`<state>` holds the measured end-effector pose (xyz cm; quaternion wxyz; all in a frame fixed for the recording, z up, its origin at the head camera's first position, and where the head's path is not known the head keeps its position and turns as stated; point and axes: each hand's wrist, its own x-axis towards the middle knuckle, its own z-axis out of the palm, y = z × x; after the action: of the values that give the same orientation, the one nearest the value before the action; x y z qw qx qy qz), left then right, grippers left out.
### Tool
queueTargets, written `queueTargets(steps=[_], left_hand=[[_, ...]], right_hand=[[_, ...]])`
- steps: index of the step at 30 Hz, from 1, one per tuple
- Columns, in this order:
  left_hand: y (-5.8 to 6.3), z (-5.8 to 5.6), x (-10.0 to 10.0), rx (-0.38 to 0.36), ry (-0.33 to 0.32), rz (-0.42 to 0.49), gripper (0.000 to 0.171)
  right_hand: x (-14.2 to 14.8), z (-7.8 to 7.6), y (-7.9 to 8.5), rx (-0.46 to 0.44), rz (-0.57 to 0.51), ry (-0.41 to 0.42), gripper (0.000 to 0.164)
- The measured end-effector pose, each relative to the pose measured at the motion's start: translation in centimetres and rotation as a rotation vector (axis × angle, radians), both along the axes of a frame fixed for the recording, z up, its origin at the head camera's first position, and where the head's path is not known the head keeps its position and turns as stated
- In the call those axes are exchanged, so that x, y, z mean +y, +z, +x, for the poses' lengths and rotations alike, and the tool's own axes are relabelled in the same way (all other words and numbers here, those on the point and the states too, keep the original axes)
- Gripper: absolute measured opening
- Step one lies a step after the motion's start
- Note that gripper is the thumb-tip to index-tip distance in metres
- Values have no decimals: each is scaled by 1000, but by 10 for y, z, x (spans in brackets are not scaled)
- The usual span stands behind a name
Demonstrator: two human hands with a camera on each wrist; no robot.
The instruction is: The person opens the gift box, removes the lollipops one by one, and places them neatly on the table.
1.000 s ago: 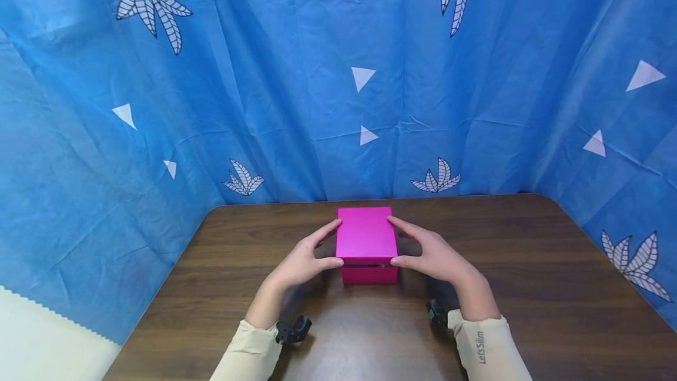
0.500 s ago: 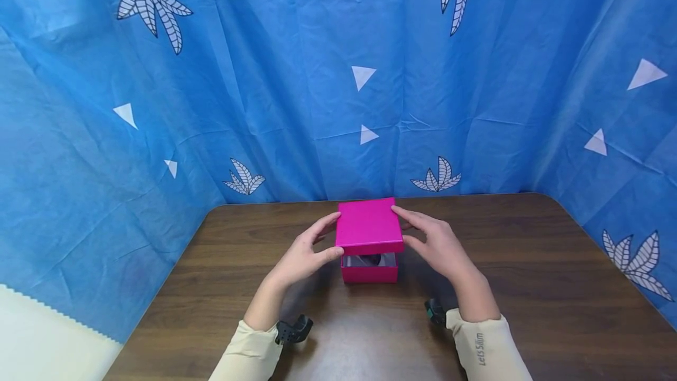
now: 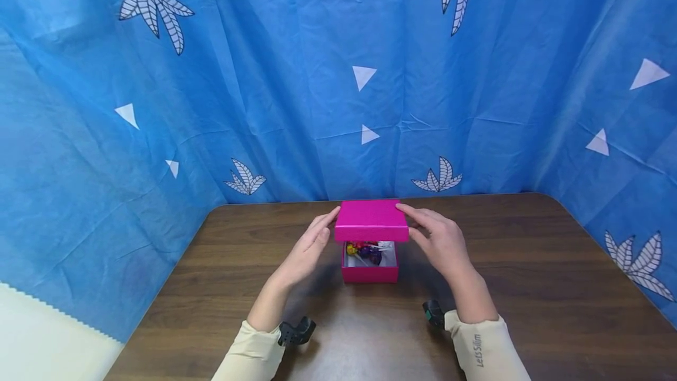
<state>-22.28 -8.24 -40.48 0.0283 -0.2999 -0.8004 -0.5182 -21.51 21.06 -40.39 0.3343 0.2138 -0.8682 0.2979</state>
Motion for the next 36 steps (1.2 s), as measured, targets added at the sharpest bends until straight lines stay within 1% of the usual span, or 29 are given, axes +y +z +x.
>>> queueTargets(steps=[2, 5, 7, 10, 12, 13, 16, 19, 23, 28, 31, 36], left_hand=[[-1, 0, 1, -2, -17, 14, 51], [-4, -1, 2, 13, -2, 33, 56], [-5, -1, 3, 57, 34, 37, 57], [-6, -2, 5, 134, 100, 32, 56], [-6, -2, 6, 170, 140, 35, 55], [-6, -1, 6, 173, 157, 35, 55], [-4, -1, 7, 160, 175, 43, 54], [-4, 0, 6, 135, 172, 50, 53], [-4, 1, 6, 114, 177, 98, 48], [-4, 1, 7, 96, 195, 172, 41], [-3, 1, 8, 76, 199, 185, 44], [-3, 0, 10, 12, 183, 200, 51]], right_hand=[[0, 0, 0, 17, -6, 1, 60], [0, 0, 0, 23, -5, -6, 56], [-1, 0, 1, 20, -19, 2, 54], [-2, -1, 1, 12, -54, 26, 46], [-3, -1, 2, 0, -76, 50, 41], [-3, -1, 2, -10, -86, 60, 39], [-4, 1, 2, -62, -106, 70, 37], [-4, 3, 3, -144, -132, 65, 35], [-6, 7, 5, -230, -184, 59, 32], [-9, 9, 7, -277, -255, 73, 31], [-11, 10, 6, -293, -273, 70, 29], [-13, 8, 5, -329, -281, 55, 31]])
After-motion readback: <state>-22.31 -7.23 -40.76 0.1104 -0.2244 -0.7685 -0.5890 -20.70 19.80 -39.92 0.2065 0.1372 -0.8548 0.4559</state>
